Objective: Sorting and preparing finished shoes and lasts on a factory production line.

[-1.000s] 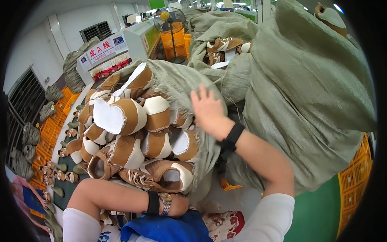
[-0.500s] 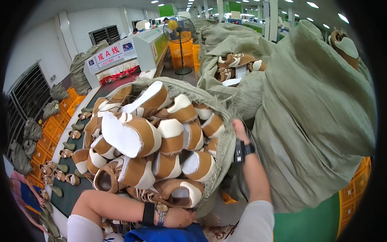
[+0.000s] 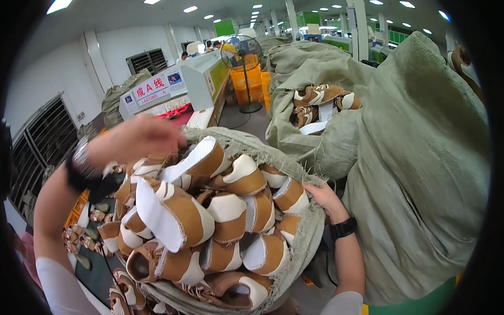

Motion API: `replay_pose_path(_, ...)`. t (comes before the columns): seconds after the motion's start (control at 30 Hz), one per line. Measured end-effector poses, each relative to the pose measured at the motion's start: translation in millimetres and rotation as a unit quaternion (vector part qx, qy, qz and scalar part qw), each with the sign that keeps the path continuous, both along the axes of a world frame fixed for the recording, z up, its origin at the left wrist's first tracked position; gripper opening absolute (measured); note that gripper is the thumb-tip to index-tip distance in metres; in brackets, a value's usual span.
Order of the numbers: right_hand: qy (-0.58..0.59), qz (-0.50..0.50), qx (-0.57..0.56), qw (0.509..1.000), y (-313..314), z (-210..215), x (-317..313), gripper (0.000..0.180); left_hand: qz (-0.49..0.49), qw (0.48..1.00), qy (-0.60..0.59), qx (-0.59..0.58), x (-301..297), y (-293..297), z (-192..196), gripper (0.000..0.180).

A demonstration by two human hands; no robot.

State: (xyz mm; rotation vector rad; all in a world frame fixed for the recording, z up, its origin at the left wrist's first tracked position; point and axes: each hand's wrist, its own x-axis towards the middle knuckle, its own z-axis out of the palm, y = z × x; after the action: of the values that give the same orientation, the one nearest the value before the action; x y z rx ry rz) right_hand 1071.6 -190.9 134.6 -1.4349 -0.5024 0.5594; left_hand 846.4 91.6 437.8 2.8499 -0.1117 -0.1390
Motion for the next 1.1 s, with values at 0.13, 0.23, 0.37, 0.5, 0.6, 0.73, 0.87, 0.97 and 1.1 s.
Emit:
replay_pose_path(0.13, -0.087, -0.007, 0.031, 0.996, 29.1, 8.4, 7.3, 0.032, -0.033, 0.965, -0.013, 0.261, 93.6, 84.4, -30.9, 0.062)
replay_pose_path(0.23, 0.067, 0.026, 0.032, 0.997, 32.8, 13.6, 8.4, 0.031, -0.133, 0.960, 0.039, 0.242, 161.3, 127.2, -91.3, 0.075)
replay_pose_path(0.37, 0.121, -0.012, 0.039, 0.992, 35.1, 9.9, 7.4, 0.032, -0.114, 0.963, 0.210, 0.127, 216.2, 121.0, -116.7, 0.051)
replay_pose_path(0.5, 0.173, 0.030, 0.088, 0.980, 43.5, -22.8, 19.3, 0.034, -0.006, 0.946, 0.314, 0.077, 245.9, 147.1, -110.9, 0.038)
replay_pose_path(0.6, 0.277, 0.081, 0.127, 0.949, 52.6, -54.9, 20.6, 0.036, 0.120, 0.932, 0.298, -0.169, 254.3, 163.8, -122.2, 0.037)
replay_pose_path(0.73, 0.371, 0.134, 0.145, 0.907, 74.2, -60.6, 12.2, 0.037, 0.020, 0.908, 0.312, -0.280, 229.2, 224.5, -154.1, 0.034)
replay_pose_path(0.87, 0.335, 0.130, 0.189, 0.914, 51.9, -74.9, 14.1, 0.037, 0.026, 0.936, 0.265, -0.230, 196.0, 130.5, -104.4, 0.039)
replay_pose_path(0.97, 0.368, 0.153, 0.187, 0.898, 56.7, -51.8, 9.4, 0.037, -0.007, 0.964, 0.254, -0.080, 185.6, 134.8, -103.5, 0.039)
replay_pose_path(1.1, 0.310, 0.071, 0.080, 0.945, 53.3, -27.0, 4.9, 0.036, 0.060, 0.973, 0.217, -0.046, 189.3, 157.7, -118.1, 0.031)
